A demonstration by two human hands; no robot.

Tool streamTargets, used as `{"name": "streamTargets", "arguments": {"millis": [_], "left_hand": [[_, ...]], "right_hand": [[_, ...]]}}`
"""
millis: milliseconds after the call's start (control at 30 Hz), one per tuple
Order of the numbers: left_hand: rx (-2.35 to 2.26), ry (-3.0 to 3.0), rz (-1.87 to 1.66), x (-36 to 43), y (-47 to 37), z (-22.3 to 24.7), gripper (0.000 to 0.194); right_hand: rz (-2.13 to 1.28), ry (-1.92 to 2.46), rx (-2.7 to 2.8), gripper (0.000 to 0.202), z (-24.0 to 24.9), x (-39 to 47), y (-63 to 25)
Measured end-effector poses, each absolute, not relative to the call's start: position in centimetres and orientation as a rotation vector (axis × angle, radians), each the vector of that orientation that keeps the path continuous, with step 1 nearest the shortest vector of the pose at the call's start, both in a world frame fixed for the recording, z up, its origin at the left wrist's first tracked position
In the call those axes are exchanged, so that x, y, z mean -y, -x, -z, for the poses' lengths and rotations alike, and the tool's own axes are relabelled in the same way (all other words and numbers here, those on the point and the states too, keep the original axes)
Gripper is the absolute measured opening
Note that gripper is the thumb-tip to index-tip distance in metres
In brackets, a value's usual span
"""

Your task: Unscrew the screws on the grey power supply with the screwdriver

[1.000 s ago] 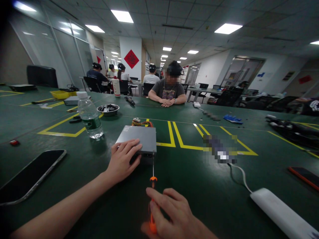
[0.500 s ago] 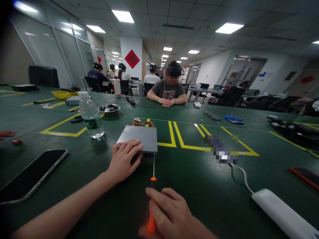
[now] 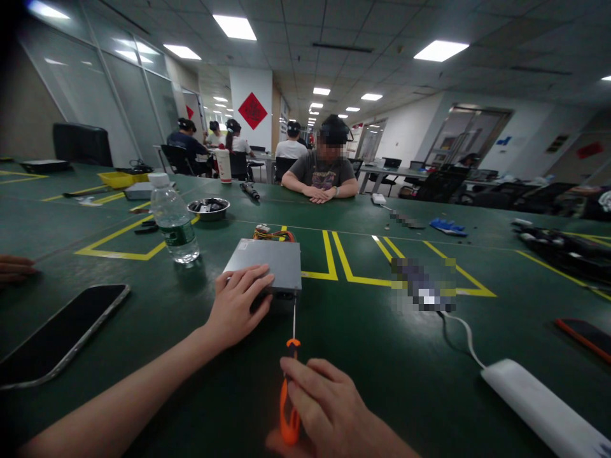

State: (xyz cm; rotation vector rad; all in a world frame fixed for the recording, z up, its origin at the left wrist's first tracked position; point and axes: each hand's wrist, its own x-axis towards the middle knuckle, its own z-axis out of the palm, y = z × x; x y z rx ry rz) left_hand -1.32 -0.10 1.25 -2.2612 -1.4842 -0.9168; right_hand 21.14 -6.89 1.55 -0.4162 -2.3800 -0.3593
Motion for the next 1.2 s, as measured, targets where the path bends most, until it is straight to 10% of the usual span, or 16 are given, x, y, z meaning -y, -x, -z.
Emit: {"name": "streamTargets", "arguments": {"millis": [1200], "left_hand": [[1.487,2.258,0.909,0.1,1.4,-1.2,0.029]], "right_hand": [[0.46,0.392,2.415,0.028,-1.9,6.9,-21.0]]}}
